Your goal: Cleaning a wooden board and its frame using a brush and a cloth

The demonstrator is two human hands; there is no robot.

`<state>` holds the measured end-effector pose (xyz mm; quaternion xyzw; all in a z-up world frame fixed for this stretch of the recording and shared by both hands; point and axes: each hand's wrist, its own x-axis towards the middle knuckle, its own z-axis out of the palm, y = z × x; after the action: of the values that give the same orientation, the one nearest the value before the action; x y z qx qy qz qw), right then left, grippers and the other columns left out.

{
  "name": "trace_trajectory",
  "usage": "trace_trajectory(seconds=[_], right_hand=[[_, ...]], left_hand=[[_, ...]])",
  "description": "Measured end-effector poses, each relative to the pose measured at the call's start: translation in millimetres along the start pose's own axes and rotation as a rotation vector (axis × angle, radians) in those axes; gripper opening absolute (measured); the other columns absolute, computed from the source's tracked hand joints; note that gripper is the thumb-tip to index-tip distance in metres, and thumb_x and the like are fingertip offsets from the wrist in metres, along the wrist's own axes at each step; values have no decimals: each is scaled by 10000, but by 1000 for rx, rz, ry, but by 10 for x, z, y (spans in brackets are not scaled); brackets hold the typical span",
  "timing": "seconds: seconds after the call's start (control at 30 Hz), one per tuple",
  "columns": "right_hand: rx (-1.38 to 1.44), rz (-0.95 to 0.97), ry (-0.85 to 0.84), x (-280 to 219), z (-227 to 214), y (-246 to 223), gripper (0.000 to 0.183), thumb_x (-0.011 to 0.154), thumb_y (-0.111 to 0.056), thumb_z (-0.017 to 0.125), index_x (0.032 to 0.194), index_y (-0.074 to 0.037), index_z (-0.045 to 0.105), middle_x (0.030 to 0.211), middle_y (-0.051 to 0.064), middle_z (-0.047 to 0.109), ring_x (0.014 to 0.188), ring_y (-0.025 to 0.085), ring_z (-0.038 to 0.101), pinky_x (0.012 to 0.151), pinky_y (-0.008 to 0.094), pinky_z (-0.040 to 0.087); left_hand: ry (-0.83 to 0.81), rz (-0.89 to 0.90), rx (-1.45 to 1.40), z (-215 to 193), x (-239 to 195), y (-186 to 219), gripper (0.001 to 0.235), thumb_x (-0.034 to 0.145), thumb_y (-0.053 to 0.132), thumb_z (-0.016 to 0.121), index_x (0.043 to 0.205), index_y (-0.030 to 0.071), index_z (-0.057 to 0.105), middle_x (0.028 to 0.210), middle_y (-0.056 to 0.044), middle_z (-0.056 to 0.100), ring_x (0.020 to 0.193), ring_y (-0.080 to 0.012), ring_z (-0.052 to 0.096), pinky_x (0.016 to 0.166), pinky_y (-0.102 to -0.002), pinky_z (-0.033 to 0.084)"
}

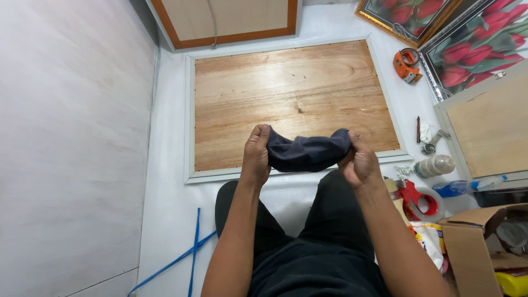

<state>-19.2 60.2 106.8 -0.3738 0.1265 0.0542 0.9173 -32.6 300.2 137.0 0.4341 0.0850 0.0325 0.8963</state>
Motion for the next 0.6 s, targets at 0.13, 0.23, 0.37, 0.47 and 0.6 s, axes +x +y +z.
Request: trace_trajectory(seconds=[0.13, 0.23, 0.37, 0.47, 0.6], right_hand=[[-184, -203, 175, -99, 133, -222, 127, 1075, -196, 586, 952, -164, 580, 832, 1, 638, 823, 153, 721, 864, 369, 665], [-359, -251, 269, 124, -127, -275, 83, 1095, -228, 579, 1026, -191, 554, 850, 13, 633, 784, 175, 711, 775, 423, 677], [-257, -205, 168, 115, -61, -466, 116, 1094, -212, 577, 1001, -155, 537, 867, 46, 656, 805, 195, 742, 775, 452, 695], [228, -148, -88, -76, -49, -778, 290, 1048, -307, 567, 1043, -43, 688, 1079, 179, 748, 1072, 287, 757, 1059, 444, 615], [95, -73, -35, 54, 179, -391, 313, 1013, -341, 600, 1078, -46, 684, 1109, 182, 737, 1090, 298, 743, 1045, 448, 612]], left_hand=[[155, 69, 104, -71, -23, 144, 286, 1054, 258, 576, 814, 106, 537, 574, 4, 510, 473, -72, 557, 471, -172, 491], [308, 123, 147, -294, 118, 91, 283, 1044, 254, 586, 813, 97, 539, 592, -9, 530, 485, -85, 564, 466, -202, 500], [431, 182, 44, -388, 215, 126, 255, 1018, 195, 611, 801, 77, 545, 604, -37, 574, 498, -120, 606, 502, -248, 550], [396, 317, -171, -81, -39, 480, 260, 1001, 253, 657, 831, 74, 576, 650, -89, 644, 571, -175, 705, 581, -266, 605], [197, 294, -327, -45, -164, 425, 316, 1002, 405, 633, 884, 111, 636, 742, -95, 723, 669, -202, 755, 660, -328, 665]])
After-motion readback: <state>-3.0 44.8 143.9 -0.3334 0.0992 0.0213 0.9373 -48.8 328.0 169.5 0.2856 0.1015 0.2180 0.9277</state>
